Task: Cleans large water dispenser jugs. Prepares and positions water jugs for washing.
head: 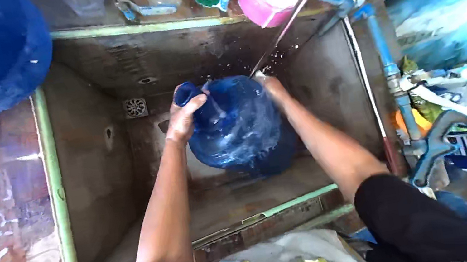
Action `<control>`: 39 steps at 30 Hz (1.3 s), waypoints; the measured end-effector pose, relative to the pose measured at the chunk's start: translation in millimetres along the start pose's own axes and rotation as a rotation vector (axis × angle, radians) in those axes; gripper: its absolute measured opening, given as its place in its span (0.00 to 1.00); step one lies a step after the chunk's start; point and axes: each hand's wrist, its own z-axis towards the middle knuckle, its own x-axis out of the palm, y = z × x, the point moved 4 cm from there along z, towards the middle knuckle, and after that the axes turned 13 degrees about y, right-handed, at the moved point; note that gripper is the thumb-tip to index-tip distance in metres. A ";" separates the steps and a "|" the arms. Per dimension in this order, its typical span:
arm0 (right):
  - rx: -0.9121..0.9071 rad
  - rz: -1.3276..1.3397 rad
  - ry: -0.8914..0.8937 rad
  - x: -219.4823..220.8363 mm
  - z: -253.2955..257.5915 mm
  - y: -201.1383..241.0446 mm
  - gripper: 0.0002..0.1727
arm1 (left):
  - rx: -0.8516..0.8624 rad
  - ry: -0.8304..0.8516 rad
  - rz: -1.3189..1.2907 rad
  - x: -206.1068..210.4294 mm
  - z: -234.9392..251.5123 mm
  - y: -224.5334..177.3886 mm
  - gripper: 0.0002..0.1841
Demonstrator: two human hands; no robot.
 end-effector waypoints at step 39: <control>0.169 -0.558 0.113 59.7 -45.3 -86.7 0.18 | -0.252 -0.548 -0.156 -195.5 -2.1 77.8 0.19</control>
